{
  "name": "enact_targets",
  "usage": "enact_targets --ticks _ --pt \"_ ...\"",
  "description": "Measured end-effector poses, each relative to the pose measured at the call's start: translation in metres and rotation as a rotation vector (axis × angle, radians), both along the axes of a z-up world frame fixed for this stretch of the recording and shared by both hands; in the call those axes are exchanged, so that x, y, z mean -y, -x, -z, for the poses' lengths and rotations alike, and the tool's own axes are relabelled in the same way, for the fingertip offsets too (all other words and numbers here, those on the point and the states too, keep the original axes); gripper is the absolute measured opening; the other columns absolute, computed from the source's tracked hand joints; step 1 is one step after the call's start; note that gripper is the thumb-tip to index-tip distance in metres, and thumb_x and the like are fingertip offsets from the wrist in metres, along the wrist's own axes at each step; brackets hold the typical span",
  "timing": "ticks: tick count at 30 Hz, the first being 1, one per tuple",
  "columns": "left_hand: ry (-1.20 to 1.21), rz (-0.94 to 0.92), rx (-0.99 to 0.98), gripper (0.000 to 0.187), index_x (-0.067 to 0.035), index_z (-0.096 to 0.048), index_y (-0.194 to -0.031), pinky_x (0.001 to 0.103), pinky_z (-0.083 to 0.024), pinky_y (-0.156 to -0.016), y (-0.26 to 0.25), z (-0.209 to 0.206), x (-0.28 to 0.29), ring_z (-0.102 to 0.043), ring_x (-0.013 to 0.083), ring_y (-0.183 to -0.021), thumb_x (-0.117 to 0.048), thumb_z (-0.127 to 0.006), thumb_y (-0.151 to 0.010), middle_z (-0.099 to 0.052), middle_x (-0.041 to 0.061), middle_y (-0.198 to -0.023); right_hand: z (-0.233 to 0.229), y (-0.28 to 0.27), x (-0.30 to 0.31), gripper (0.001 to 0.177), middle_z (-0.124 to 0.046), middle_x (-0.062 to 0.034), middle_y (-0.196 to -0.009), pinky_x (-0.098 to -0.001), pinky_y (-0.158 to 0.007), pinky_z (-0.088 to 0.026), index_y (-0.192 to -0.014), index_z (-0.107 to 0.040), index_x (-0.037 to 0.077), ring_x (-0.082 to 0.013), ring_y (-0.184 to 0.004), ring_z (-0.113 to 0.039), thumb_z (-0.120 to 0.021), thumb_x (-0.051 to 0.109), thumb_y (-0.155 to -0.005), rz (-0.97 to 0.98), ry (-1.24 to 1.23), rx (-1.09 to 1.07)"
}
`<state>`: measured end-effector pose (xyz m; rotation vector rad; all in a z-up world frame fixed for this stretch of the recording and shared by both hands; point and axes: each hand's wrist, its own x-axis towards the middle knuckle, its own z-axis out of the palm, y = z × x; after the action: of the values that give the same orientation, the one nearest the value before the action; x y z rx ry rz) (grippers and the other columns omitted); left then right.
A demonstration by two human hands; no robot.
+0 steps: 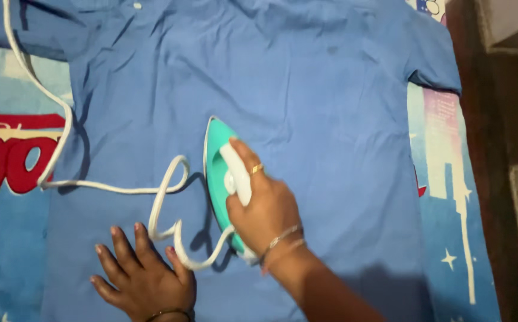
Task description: The person irons a light blue shirt laid flat on a bed. They use a teal and white electric iron, moving it back and forth across the shirt's surface while occasionally adjusting the fabric with the other hand. The person irons different sections of the shirt, including the body and sleeves.
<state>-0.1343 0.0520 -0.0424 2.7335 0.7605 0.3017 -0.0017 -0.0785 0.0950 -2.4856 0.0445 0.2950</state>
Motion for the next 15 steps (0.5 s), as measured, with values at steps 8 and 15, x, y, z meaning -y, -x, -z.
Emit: enact_targets --ticks 8,15 --pt "-0.023 0.023 -0.108 0.067 -0.012 -0.044 -0.157 0.071 -0.014 -0.121 0.005 -0.001 -0.002 -0.016 0.0427 -0.160 -0.035 -0.050 -0.095 -0.028 0.017 -0.171 0.011 -0.079 0.032 0.074 -0.077 -0.0132 -0.106 -0.0424 -0.088 -0.057 -0.151 -0.043 0.034 -0.0335 -0.098 -0.074 -0.068 0.014 -0.084 0.199 -0.007 0.098" --pt "-0.063 -0.006 -0.133 0.069 -0.015 -0.045 -0.156 0.068 -0.014 -0.122 0.000 -0.005 -0.008 -0.017 0.0393 -0.159 -0.035 -0.053 -0.091 -0.028 0.014 -0.171 -0.024 0.025 0.096 0.075 -0.069 -0.0075 -0.129 -0.0369 -0.090 -0.058 -0.151 -0.045 0.029 -0.0280 -0.106 -0.074 -0.065 0.007 -0.082 0.499 -0.056 -0.046"
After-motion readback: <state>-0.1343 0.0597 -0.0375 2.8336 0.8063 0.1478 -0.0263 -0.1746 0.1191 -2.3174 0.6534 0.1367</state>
